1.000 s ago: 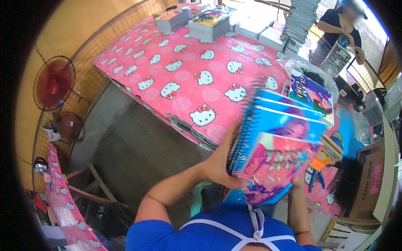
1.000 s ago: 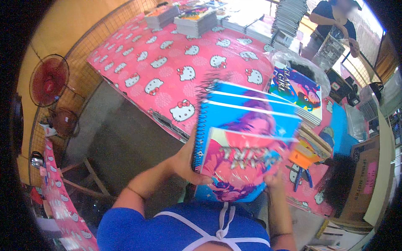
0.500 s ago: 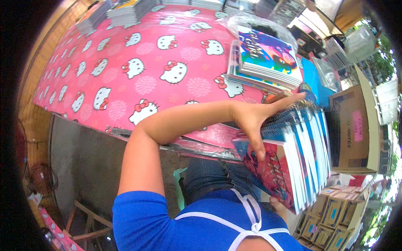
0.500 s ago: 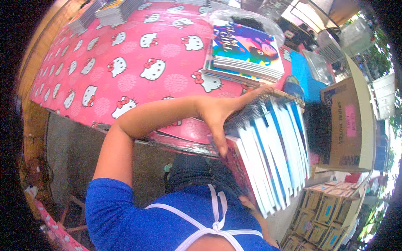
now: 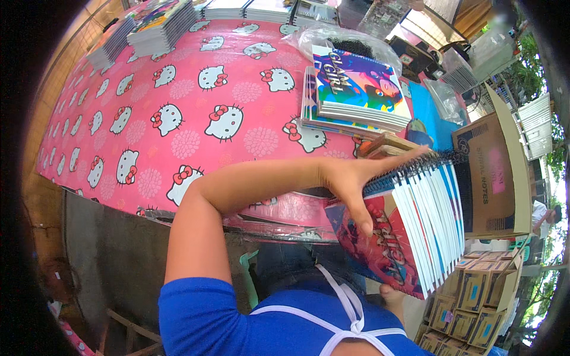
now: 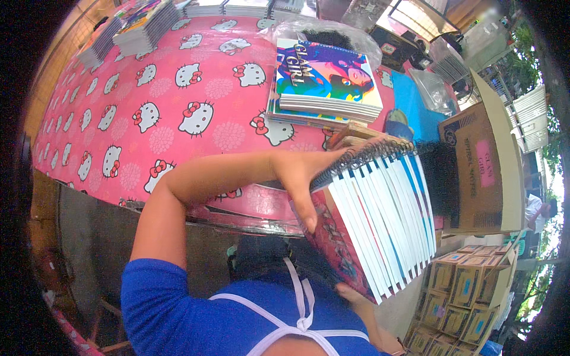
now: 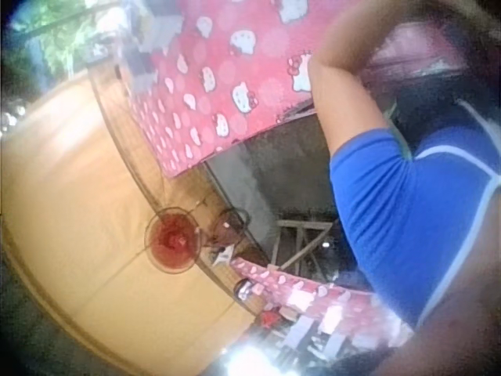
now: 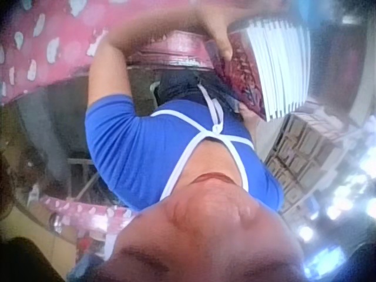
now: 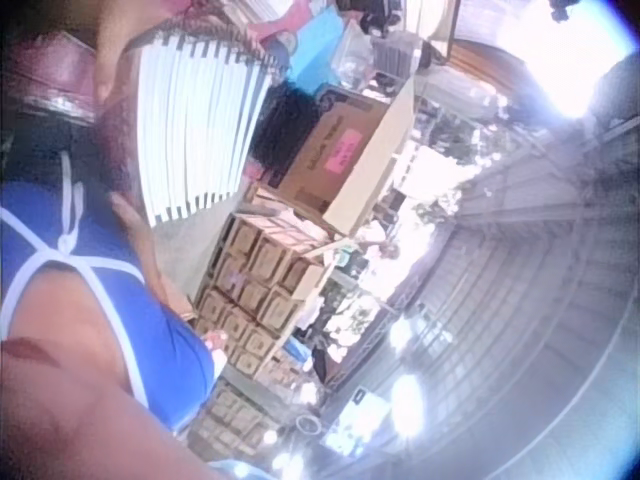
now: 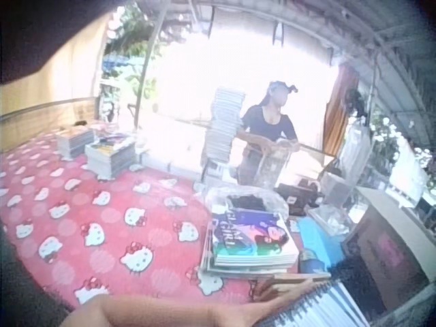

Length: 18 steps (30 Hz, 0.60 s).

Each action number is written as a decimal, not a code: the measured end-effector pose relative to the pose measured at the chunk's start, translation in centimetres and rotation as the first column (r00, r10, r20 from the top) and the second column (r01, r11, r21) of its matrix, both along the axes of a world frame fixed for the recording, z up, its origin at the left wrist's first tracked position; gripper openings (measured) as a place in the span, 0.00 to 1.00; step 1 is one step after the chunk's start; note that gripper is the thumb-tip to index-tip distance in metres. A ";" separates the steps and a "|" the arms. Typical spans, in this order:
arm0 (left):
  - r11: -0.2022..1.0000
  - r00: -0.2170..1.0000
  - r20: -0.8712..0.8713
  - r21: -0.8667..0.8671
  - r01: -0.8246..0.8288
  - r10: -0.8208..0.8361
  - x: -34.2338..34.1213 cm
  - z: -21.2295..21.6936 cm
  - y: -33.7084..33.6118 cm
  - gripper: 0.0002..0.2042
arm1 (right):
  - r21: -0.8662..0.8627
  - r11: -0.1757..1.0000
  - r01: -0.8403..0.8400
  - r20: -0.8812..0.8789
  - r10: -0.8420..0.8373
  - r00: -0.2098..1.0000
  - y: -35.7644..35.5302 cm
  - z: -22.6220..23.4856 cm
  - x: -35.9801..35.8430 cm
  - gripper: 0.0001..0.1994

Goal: The person manually threads plastic spiral coils through the punched holes of several notebook covers and pages, then uses a blue hand tool to crimp the ends of the coils.

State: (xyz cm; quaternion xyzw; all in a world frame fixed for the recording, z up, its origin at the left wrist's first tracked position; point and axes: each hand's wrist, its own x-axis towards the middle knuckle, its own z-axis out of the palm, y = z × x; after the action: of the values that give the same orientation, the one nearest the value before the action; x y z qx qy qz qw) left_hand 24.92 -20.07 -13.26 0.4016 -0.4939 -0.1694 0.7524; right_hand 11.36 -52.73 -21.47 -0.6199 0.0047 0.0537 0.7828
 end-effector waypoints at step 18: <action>0.919 0.889 0.298 0.082 -0.386 0.347 -0.3 2.0 -2.0 0.69 | -0.148 0.979 0.137 0.099 -0.124 0.987 -1.2 0.3 1.1 0.28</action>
State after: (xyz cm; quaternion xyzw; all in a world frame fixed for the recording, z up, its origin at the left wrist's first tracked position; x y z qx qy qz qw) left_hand 24.67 -22.02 -11.28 0.5589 -0.4966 -0.0003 0.6641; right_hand 12.46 -53.88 -21.15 -0.6787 0.0143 -0.0262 0.7338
